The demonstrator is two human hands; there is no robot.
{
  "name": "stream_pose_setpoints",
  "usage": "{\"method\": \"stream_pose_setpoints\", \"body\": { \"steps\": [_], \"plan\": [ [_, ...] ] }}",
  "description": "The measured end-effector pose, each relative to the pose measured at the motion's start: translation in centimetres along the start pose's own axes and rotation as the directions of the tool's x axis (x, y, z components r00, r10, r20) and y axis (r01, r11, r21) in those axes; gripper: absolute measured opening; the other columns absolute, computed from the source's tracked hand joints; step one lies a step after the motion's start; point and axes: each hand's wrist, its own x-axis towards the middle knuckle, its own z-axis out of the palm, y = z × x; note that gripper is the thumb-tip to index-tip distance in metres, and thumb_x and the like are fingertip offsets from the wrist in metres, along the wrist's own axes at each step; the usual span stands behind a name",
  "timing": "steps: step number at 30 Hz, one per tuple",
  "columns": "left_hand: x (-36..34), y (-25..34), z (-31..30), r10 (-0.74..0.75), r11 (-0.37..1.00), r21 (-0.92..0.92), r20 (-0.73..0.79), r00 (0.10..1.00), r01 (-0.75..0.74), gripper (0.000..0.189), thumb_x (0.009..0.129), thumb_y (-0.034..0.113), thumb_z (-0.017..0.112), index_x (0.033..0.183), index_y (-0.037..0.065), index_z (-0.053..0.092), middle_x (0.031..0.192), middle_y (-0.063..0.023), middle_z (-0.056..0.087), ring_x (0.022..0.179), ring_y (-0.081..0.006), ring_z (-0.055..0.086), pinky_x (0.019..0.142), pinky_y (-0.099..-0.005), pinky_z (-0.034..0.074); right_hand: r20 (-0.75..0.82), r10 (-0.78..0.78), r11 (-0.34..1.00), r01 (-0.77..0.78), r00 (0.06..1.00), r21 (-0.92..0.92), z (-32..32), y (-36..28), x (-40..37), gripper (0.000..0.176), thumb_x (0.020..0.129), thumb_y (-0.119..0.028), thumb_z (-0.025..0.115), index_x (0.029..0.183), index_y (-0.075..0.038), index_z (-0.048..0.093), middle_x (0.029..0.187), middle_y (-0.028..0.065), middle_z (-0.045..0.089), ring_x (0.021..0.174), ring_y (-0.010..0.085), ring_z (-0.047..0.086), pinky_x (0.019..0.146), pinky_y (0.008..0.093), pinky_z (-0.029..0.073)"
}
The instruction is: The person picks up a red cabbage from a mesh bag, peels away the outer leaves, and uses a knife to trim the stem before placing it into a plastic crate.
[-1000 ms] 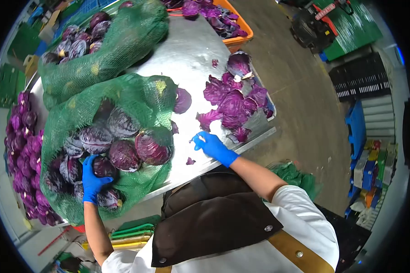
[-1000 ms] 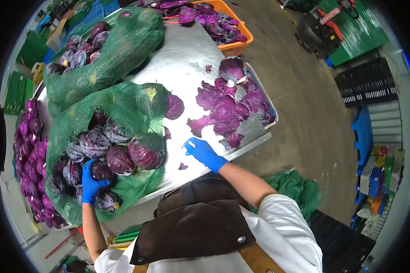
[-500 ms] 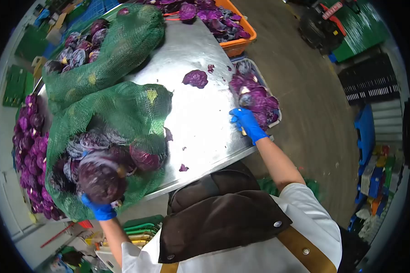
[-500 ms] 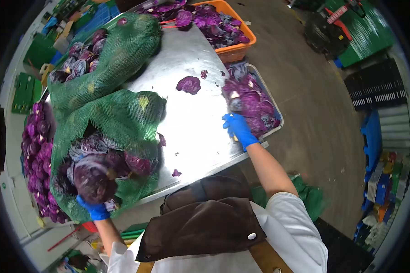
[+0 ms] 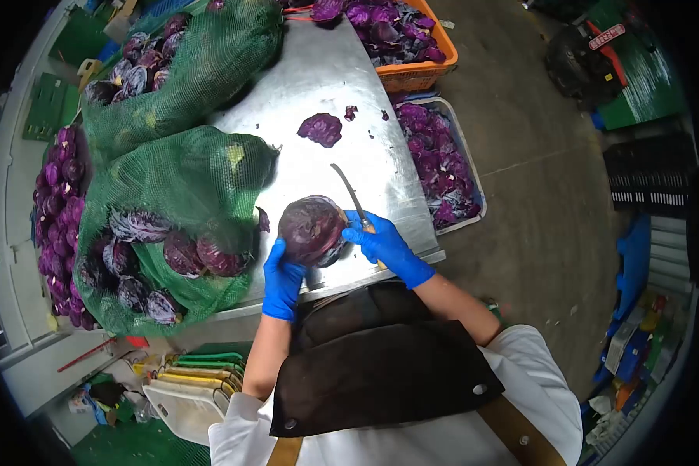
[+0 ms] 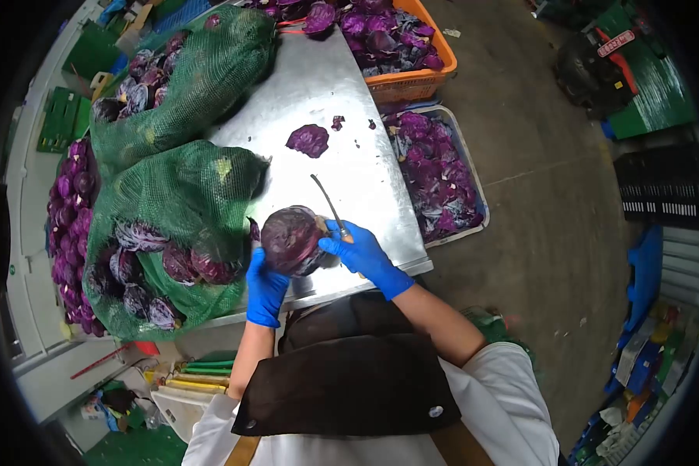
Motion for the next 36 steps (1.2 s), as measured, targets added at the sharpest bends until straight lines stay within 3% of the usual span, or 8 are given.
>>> {"method": "stream_pose_setpoints", "body": {
  "steps": [4, 6, 7, 9, 12, 28, 34, 36],
  "plan": [
    [0.2, -0.3, 1.5, 0.247, 0.719, 0.645, 0.110, 0.963, -0.258, 0.106, 0.070, 0.016, 0.083, 0.153, 0.002, 0.018, 0.146, -0.0171, 0.037, 0.131, -0.0263, 0.044, 0.112, -0.0387, 0.036, -0.037, 0.096, 0.989, -0.099, 0.995, -0.107, -1.1, 1.6, 1.4, 0.049, 0.086, -0.034, 0.075, 0.121, -0.004, 0.060, 0.074, -0.0031, 0.057, 0.053, 0.0023, 0.046, 0.045, 0.0188, 0.038],
    [1.3, -1.0, 1.1, 0.361, 0.562, 0.756, 0.141, 0.922, -0.335, 0.111, 0.064, 0.015, 0.089, 0.151, 0.001, 0.021, 0.144, -0.0168, 0.038, 0.130, -0.0260, 0.044, 0.111, -0.0387, 0.037, -0.161, -0.319, 0.908, 0.252, 0.934, -0.335, -0.6, 3.8, 2.4, 0.048, 0.087, -0.032, 0.073, 0.123, -0.005, 0.057, 0.081, 0.0026, 0.065, 0.059, 0.0141, 0.060, 0.051, 0.0297, 0.047],
    [1.7, -0.9, 1.1, 0.343, 0.579, 0.751, 0.130, 0.930, -0.318, 0.111, 0.064, 0.016, 0.089, 0.150, 0.000, 0.022, 0.144, -0.0168, 0.037, 0.130, -0.0260, 0.044, 0.111, -0.0385, 0.037, -0.199, -0.602, 0.727, 0.428, 0.773, -0.537, -0.5, 4.2, 2.8, 0.048, 0.088, -0.031, 0.072, 0.124, -0.005, 0.055, 0.083, 0.0047, 0.067, 0.062, 0.0193, 0.064, 0.053, 0.0337, 0.049],
    [2.7, -1.0, 1.3, 0.311, 0.619, 0.732, 0.104, 0.945, -0.284, 0.110, 0.063, 0.020, 0.091, 0.149, -0.001, 0.025, 0.144, -0.0170, 0.037, 0.130, -0.0262, 0.044, 0.111, -0.0382, 0.037, -0.139, -0.784, 0.475, 0.440, 0.605, -0.762, -0.8, 3.7, 1.6, 0.037, 0.092, -0.028, 0.064, 0.119, -0.006, 0.052, 0.086, 0.0148, 0.069, 0.073, 0.0379, 0.068, 0.064, 0.0480, 0.052],
    [3.8, -1.3, 0.8, 0.327, 0.521, 0.794, 0.152, 0.933, -0.313, 0.108, 0.064, 0.021, 0.091, 0.147, -0.002, 0.026, 0.144, -0.0175, 0.036, 0.131, -0.0263, 0.043, 0.111, -0.0378, 0.037, -0.137, -0.294, 0.694, 0.113, 0.946, -0.711, 0.5, 1.6, -1.2, 0.022, 0.096, -0.023, 0.057, 0.106, -0.004, 0.053, 0.076, 0.0198, 0.066, 0.071, 0.0416, 0.064, 0.063, 0.0487, 0.048],
    [4.3, -0.8, 1.5, 0.328, 0.349, 0.875, 0.222, 0.918, -0.336, 0.112, 0.059, 0.030, 0.092, 0.148, 0.002, 0.029, 0.144, -0.0158, 0.034, 0.132, -0.0296, 0.038, 0.113, -0.0399, 0.031, -0.178, -0.075, 0.468, -0.123, 0.981, -0.875, 1.3, 0.4, 0.8, 0.026, 0.094, -0.023, 0.049, 0.101, 0.002, 0.050, 0.076, 0.0220, 0.066, 0.074, 0.0400, 0.066, 0.067, 0.0525, 0.050],
    [4.1, -1.5, 1.7, 0.346, 0.427, 0.835, 0.205, 0.916, -0.348, 0.114, 0.057, 0.028, 0.093, 0.147, 0.001, 0.028, 0.146, -0.0152, 0.033, 0.133, -0.0286, 0.038, 0.113, -0.0396, 0.031, -0.182, -0.149, 0.399, -0.110, 0.972, -0.910, 0.1, 4.5, 4.5, 0.029, 0.092, -0.018, 0.051, 0.111, 0.003, 0.051, 0.080, 0.0226, 0.067, 0.075, 0.0406, 0.067, 0.070, 0.0508, 0.052],
    [3.8, -1.5, 1.0, 0.335, 0.516, 0.782, 0.191, 0.923, -0.349, 0.116, 0.057, 0.028, 0.094, 0.148, 0.001, 0.027, 0.147, -0.0151, 0.032, 0.134, -0.0281, 0.037, 0.114, -0.0396, 0.031, -0.121, -0.145, 0.548, -0.022, 0.982, -0.836, -0.3, 4.8, 4.5, 0.048, 0.090, -0.015, 0.054, 0.136, -0.005, 0.044, 0.084, 0.0246, 0.067, 0.079, 0.0389, 0.068, 0.072, 0.0473, 0.054]
  ]
}}
